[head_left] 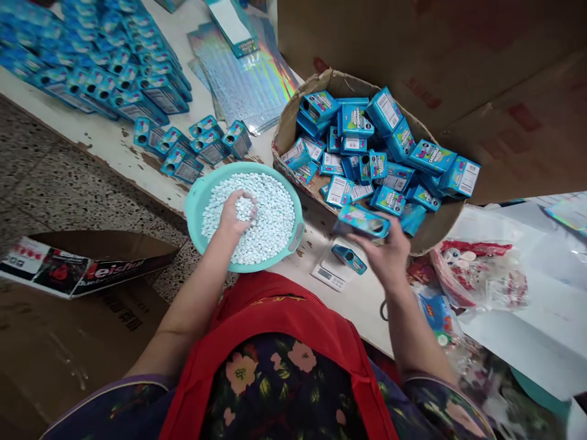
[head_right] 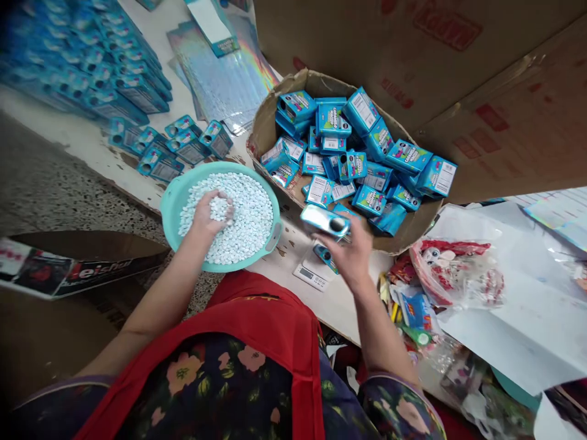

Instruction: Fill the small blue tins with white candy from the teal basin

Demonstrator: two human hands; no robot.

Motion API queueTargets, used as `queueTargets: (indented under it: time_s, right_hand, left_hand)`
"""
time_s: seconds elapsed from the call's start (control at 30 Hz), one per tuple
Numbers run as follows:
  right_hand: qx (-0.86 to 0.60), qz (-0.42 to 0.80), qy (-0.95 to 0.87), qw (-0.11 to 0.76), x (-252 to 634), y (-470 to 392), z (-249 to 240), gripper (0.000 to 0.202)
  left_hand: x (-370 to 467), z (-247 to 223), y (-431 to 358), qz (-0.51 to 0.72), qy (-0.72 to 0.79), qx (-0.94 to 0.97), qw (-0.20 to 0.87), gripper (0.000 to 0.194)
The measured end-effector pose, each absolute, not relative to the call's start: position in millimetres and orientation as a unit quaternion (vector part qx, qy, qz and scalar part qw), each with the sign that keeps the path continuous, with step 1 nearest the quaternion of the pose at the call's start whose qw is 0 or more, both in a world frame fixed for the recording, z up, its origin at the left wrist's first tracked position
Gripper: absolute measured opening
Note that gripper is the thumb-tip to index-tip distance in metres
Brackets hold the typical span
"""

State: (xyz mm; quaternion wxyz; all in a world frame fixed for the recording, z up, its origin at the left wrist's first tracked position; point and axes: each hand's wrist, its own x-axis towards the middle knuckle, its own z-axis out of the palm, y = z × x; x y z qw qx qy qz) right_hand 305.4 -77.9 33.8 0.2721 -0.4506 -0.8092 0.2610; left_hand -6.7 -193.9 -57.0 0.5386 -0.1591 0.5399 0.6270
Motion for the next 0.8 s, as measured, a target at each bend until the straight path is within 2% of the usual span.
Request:
queueTargets:
  time_s: [0.13,0.33,0.53,0.63,0.73,0.8]
  right_hand:
    - [-0.417,0.427,-0.758,0.263,255,-123,14,0.04]
    - [-0.384,0.518,-0.731,0.224,207,-122,-10,0.041]
    - [-0.335,0.688,-0.61,0.205,187,-117,-19,0.05]
    - [-0.342,0.675,-0.629,0.178,166,-133,-28,0.054]
    - [-0.414,0.594,-0.656,0.214,144,-151,-38,0.059]
    - [-0.443,0.543,-0.671,0.241,136,-159,-40,0.051]
  left_hand:
    - [-2,-40,-193,0.656,0.455,-0.176,0.577,0.017]
    - [-3,7,-198,0.726,0.397,-0.102,0.551,0.02]
    - [-3,-14,-203,0.721,0.414,-0.14,0.538,0.02]
    - [8,-30,-201,0.721,0.419,-0.186,0.52,0.022]
    - [16,-37,-198,0.718,0.42,-0.219,0.51,0.027]
    - [19,-36,-197,0.723,0.421,-0.232,0.497,0.026]
